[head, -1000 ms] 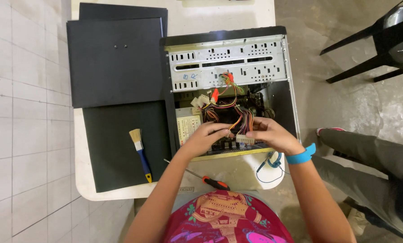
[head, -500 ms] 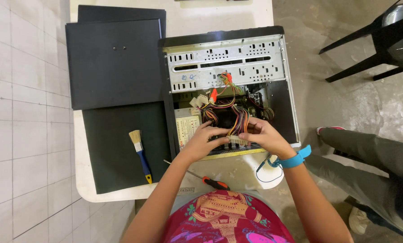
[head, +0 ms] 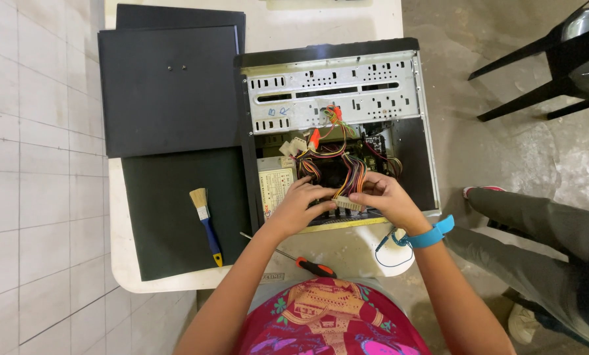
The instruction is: The person works inside an open desktop computer case, manipulating and connecting various internal cables to the motherboard and power supply. They handle a red ribbon cable and other power connectors, routing them within the chassis.
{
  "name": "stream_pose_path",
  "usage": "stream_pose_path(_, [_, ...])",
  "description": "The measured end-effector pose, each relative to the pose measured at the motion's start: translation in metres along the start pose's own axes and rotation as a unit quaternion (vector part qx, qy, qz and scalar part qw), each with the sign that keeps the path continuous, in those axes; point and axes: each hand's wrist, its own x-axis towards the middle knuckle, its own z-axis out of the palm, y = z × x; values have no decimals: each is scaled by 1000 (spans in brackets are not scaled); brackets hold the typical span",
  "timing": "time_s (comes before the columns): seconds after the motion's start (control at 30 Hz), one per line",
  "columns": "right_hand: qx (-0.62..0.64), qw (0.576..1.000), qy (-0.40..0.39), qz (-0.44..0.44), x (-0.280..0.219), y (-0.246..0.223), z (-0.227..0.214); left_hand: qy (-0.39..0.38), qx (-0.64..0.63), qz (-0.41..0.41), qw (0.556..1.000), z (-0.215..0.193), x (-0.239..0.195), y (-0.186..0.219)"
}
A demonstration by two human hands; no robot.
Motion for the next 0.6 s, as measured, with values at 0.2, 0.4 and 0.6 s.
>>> stream_pose_path(0.2, [-3, 1000, 1, 4, -6, -13, 11, 5, 2, 5, 1000, -5, -3, 10])
stream_pose_path(0.4, [-11, 998, 53, -41, -7, -21, 21, 11, 27, 7, 1000, 3, 1, -3])
stream_pose_path(0.6, [-2, 996, 74, -56, -10, -28, 29, 13, 25, 13, 1000, 3, 1, 0])
